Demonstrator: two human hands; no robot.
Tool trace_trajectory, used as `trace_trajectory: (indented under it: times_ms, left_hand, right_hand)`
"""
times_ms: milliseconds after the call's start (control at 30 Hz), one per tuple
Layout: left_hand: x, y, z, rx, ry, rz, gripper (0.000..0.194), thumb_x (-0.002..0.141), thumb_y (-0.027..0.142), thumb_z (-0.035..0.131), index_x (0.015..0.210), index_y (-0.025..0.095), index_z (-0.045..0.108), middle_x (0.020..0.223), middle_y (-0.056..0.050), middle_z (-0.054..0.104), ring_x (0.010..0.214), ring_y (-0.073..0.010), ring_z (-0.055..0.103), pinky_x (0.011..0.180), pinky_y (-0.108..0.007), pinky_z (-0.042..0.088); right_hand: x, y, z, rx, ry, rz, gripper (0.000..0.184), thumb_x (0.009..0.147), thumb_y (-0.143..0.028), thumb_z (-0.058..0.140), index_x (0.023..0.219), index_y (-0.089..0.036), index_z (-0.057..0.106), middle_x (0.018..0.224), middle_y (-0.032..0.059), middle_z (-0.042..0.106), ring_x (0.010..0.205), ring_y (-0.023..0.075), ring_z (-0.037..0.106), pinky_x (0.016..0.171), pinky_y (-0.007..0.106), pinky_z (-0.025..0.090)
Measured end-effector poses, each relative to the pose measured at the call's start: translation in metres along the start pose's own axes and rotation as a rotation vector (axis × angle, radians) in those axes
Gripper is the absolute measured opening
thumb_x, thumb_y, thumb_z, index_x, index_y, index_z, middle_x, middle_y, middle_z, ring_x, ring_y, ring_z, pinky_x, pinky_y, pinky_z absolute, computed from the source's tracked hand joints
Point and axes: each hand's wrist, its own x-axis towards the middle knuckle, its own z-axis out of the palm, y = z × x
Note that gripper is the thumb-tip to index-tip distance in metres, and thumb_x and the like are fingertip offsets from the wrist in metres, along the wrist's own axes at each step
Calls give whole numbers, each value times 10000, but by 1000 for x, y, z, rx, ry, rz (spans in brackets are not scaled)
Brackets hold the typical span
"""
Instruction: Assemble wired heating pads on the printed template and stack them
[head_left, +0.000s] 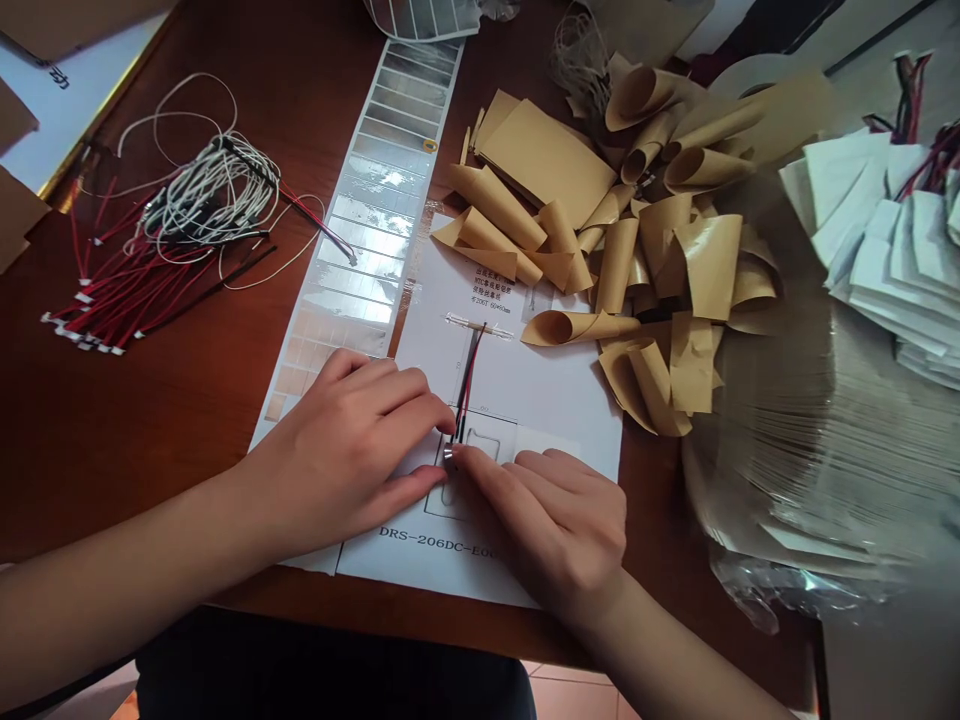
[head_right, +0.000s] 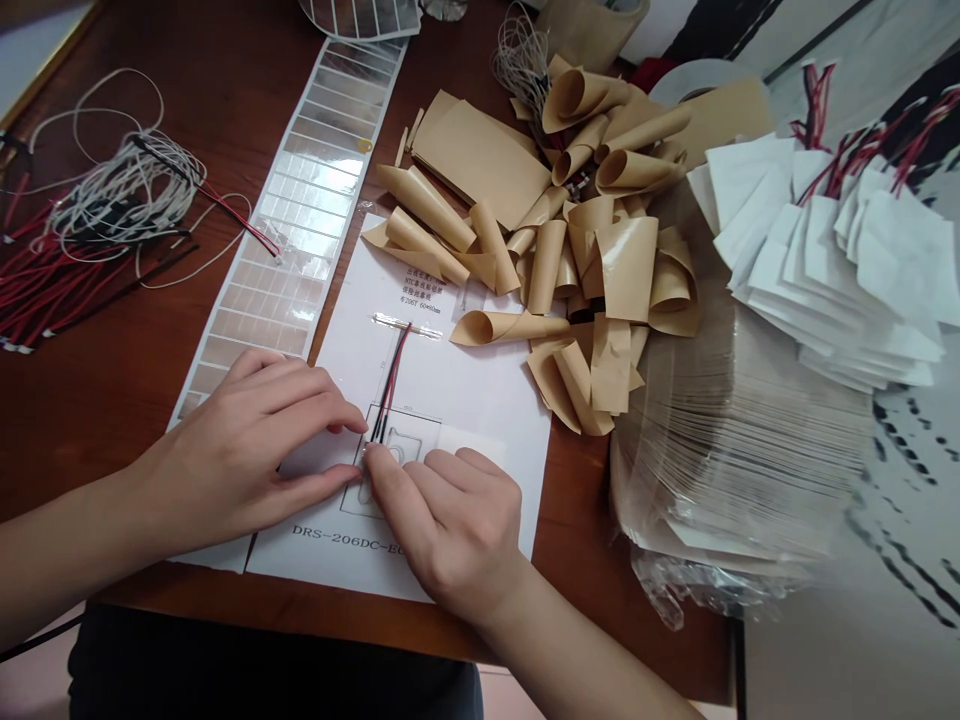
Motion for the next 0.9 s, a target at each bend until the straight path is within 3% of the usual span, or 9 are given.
trace_trajectory:
  times_ms: [300,900]
  left_hand:
    - [0,0,-2,8,-13,11,122,995,267,602,921,195,667,942,-24,684,883,-192,576,877,-389,350]
    - [-1,-1,-2,41,28,83,260,1014,219,542,905,213,778,811,-15,667,816,-174,549,889,-422,357]
  right_hand:
    - [0,1,0,3,3,-10,186,988,-68,578,1146,-75,675,566,-47,501,535,114,364,519,311,243]
    - [0,1,-2,-8,-26,-28,160,1017,-80,560,1084,-62,705,550,-46,510,542,109,353,529,316,234]
